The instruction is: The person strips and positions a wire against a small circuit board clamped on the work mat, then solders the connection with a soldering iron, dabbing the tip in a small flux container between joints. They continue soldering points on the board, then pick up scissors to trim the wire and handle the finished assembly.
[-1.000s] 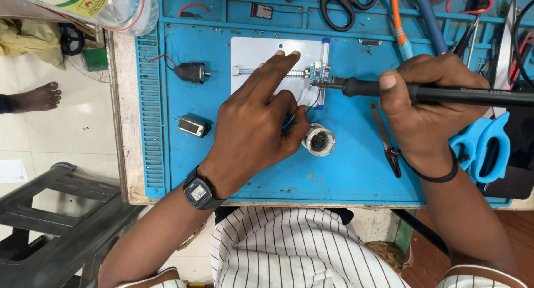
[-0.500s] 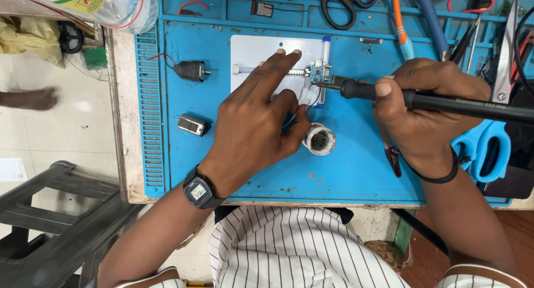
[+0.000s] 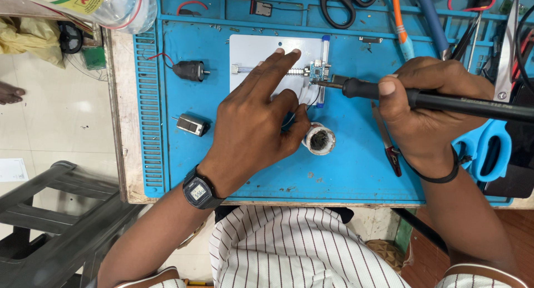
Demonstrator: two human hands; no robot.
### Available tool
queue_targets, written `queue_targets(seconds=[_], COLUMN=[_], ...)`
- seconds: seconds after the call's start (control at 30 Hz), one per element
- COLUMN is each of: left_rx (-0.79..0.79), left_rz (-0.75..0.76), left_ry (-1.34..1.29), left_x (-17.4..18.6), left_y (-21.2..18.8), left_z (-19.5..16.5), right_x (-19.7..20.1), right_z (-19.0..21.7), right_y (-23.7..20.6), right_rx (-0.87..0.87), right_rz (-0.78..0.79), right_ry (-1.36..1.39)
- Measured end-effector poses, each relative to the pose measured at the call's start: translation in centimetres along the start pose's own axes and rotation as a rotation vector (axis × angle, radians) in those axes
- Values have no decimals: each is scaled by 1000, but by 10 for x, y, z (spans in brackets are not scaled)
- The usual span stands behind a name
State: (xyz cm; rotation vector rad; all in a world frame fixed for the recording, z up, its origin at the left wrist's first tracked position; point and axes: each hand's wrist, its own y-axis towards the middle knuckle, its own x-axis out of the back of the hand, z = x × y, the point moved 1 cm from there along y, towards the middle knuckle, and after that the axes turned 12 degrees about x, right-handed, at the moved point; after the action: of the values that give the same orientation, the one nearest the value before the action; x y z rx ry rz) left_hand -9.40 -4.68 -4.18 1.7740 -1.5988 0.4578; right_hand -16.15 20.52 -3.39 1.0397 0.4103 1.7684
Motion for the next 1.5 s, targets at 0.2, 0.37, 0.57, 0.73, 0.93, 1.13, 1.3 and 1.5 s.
queue_targets(seconds=[0.2, 0.37, 0.57, 0.73, 0.93, 1.13, 1.3, 1.5], left_rx=[3, 1, 7, 8, 16, 20, 28, 29], left_rz=[-8, -5, -1, 1, -7, -15, -7, 1], left_ry=[-1, 0, 2, -9, -8, -10, -15, -16], left_x=[-1, 0, 0, 0, -3, -4, -4, -4], left_y=[0, 0, -1, -1, -2, -2, -2, -2], left_z=[0, 0, 0, 0, -1, 0, 0, -1], right_x=[0, 1, 2, 5, 10, 10, 4, -4], right_z=[-1, -1, -5, -5, -5, -5, 0, 4], right_y=[0, -3, -5, -8, -13, -13, -7, 1], right_rx=[0, 2, 26, 24, -3, 0, -68, -69], right_rz=[-2, -13, -12, -9, -12, -20, -23, -19], right_ry=[-12, -39, -72, -84, -134, -121, -69, 19])
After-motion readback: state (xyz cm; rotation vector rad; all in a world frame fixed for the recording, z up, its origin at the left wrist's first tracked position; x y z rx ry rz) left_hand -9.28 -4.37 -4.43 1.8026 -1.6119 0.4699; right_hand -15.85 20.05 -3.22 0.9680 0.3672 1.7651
